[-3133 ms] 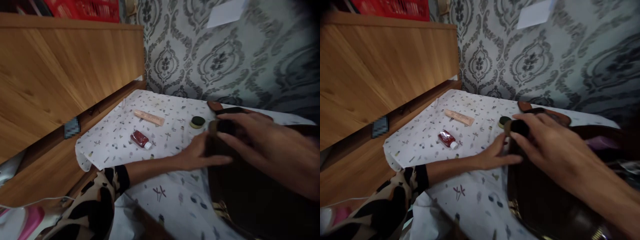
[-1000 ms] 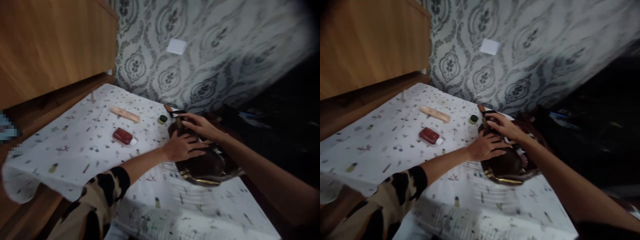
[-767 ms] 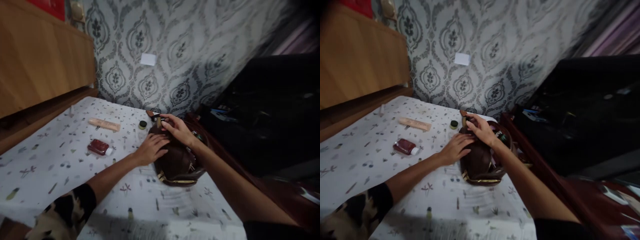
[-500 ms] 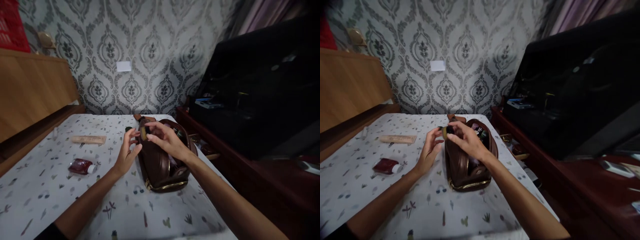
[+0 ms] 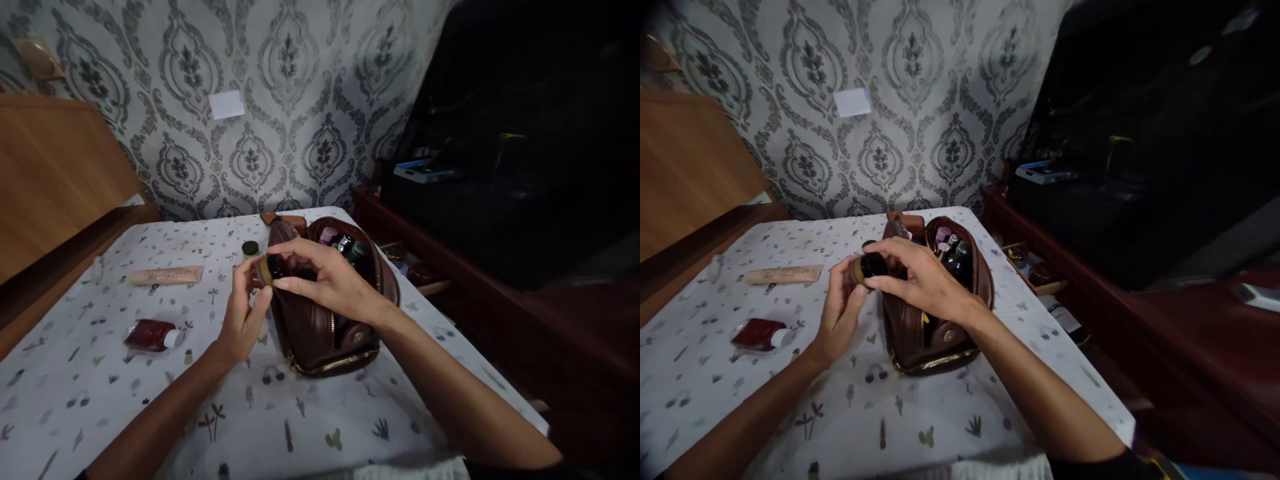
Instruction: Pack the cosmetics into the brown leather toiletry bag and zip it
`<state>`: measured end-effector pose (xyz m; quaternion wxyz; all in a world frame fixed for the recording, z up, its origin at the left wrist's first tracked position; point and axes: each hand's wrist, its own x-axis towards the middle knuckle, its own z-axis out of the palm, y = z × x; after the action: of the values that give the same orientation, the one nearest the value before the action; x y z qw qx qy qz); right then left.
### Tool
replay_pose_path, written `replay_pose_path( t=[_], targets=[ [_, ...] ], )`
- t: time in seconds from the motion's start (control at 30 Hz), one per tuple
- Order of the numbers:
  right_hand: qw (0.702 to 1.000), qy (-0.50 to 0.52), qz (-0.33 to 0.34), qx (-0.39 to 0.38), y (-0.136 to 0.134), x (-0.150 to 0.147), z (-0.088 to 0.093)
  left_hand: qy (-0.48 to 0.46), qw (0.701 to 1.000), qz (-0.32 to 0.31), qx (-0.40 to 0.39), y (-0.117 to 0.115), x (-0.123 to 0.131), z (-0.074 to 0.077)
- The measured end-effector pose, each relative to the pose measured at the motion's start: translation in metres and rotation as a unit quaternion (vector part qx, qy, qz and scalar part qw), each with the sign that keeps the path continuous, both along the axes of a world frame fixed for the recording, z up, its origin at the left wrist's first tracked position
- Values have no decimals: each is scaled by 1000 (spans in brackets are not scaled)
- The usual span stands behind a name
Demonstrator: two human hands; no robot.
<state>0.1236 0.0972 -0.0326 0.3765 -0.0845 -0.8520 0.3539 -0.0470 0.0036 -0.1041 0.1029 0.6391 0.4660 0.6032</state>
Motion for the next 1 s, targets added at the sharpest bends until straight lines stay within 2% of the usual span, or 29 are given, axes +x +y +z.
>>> replay_pose_path(
  t=[0.13, 0.23, 0.3, 0.5, 0.67, 1.0],
  targets=[
    [995, 72, -65, 15, -2, 16, 14, 144, 989, -10, 39, -2, 0, 12],
    [991, 85, -98, 28, 4, 32, 21, 275, 958, -59, 51, -1, 3, 21],
    [991, 64, -108, 38, 9, 41, 21, 326, 941, -82, 40, 0, 5, 23],
    [994, 30, -86, 61, 21, 49, 8, 333, 938, -84, 47, 0, 2, 15],
    [993, 13, -75, 87, 25, 48, 8, 313, 944, -71, 81, 2, 0, 13],
    [985, -75, -98, 121, 26, 48, 9, 345, 934, 2, 92, 7, -2, 12]
  ],
)
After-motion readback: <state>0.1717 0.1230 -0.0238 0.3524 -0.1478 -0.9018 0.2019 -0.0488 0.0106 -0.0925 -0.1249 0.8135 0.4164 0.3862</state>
